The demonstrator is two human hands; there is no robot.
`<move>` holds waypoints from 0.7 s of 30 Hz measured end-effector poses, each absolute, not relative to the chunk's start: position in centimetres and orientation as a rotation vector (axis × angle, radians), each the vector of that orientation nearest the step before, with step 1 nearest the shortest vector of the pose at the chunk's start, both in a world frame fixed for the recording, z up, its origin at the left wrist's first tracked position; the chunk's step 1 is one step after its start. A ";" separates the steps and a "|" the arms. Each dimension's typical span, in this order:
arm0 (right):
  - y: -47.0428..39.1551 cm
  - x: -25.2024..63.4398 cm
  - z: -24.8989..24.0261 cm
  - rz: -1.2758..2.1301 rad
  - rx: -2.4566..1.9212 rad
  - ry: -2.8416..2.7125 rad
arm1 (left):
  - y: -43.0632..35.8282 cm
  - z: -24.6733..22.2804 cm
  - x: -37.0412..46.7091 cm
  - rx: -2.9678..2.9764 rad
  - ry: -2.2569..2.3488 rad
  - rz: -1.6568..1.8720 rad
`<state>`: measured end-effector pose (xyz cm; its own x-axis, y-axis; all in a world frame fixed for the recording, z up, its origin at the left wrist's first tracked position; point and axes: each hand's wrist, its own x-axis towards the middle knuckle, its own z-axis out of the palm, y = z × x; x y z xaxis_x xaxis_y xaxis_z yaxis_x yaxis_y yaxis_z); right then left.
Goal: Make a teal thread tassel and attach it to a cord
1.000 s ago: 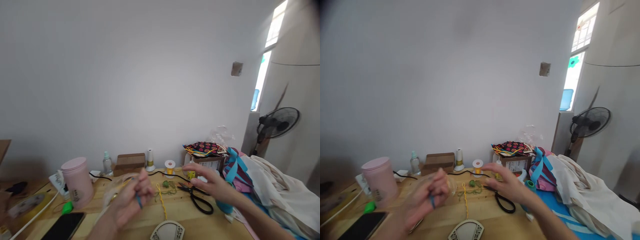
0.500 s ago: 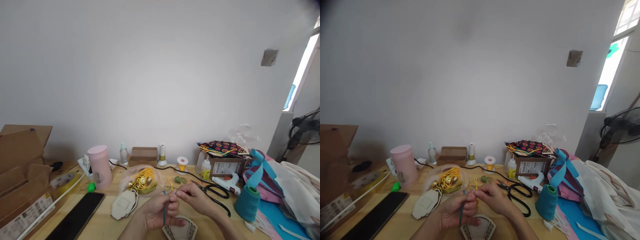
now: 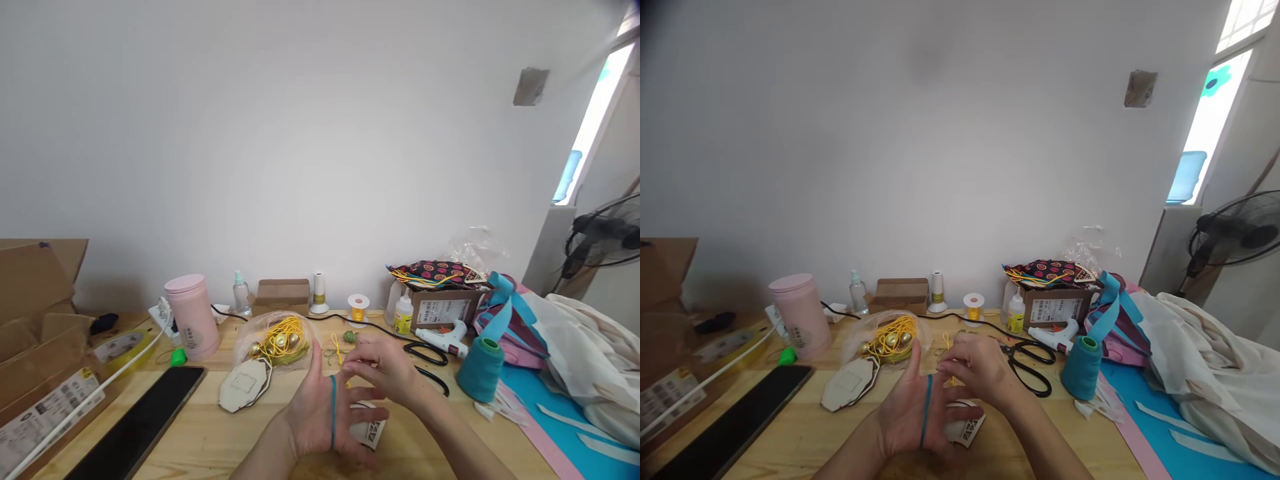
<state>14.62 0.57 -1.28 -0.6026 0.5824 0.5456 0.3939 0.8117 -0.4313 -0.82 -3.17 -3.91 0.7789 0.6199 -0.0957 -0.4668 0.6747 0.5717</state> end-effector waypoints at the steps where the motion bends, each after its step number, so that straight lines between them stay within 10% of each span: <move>1: 0.5 14.5 -1.4 0.347 -0.697 -2.287 | -3.2 -4.0 -0.7 0.553 0.294 0.618; 16: 1.4 13.2 -3.5 1.072 -0.728 -2.116 | -3.9 -3.0 -1.0 0.765 0.230 0.301; 21: 1.3 12.8 -4.2 0.847 -0.763 -2.176 | -2.9 -0.2 -0.4 0.660 0.034 0.679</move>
